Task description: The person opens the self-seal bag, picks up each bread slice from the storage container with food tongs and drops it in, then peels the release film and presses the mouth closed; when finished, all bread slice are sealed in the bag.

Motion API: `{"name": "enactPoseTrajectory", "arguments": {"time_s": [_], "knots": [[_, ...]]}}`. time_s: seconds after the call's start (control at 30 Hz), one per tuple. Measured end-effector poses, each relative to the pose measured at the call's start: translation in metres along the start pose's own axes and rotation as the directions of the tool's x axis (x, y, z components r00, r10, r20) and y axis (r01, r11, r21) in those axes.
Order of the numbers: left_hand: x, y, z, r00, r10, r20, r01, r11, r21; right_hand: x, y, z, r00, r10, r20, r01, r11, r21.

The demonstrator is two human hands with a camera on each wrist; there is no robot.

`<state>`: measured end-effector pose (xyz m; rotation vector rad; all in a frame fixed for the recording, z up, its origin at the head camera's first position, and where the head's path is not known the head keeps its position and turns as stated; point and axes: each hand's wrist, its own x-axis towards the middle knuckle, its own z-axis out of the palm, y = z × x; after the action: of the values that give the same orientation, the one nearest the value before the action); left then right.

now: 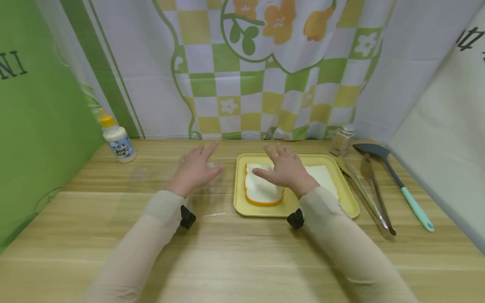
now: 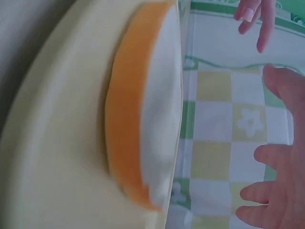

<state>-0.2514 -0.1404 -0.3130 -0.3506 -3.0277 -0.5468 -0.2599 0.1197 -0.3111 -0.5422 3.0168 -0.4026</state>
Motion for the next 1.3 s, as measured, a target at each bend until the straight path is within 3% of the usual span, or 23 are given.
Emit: {"name": "enactPoseTrajectory", "arguments": {"time_s": [0.27,0.43,0.6,0.83,1.07,1.3], "knots": [[-0.012,-0.028,-0.006,0.995,0.066,0.073,-0.058,0.992,-0.109,0.016,-0.037,0.019,0.991,-0.115,0.065,0.111,0.991,0.069],[-0.014,-0.038,-0.003,0.979,0.146,0.140,-0.127,0.983,-0.133,0.021,-0.053,0.028,0.981,-0.148,0.124,0.128,0.980,0.155],[-0.017,-0.049,-0.001,0.966,0.176,0.190,-0.152,0.979,-0.135,0.029,-0.061,0.040,0.967,-0.199,0.161,0.149,0.949,0.276],[-0.022,-0.064,0.001,0.950,0.155,0.270,-0.117,0.982,-0.151,0.039,-0.070,0.053,0.955,-0.235,0.180,0.148,0.907,0.394],[-0.020,-0.069,0.006,0.935,0.168,0.312,-0.127,0.981,-0.148,0.047,-0.075,0.065,0.954,-0.244,0.175,0.135,0.869,0.477],[-0.015,-0.068,0.012,0.921,0.176,0.348,-0.156,0.984,-0.083,0.051,-0.080,0.066,0.954,-0.245,0.175,0.143,0.880,0.454]]}}
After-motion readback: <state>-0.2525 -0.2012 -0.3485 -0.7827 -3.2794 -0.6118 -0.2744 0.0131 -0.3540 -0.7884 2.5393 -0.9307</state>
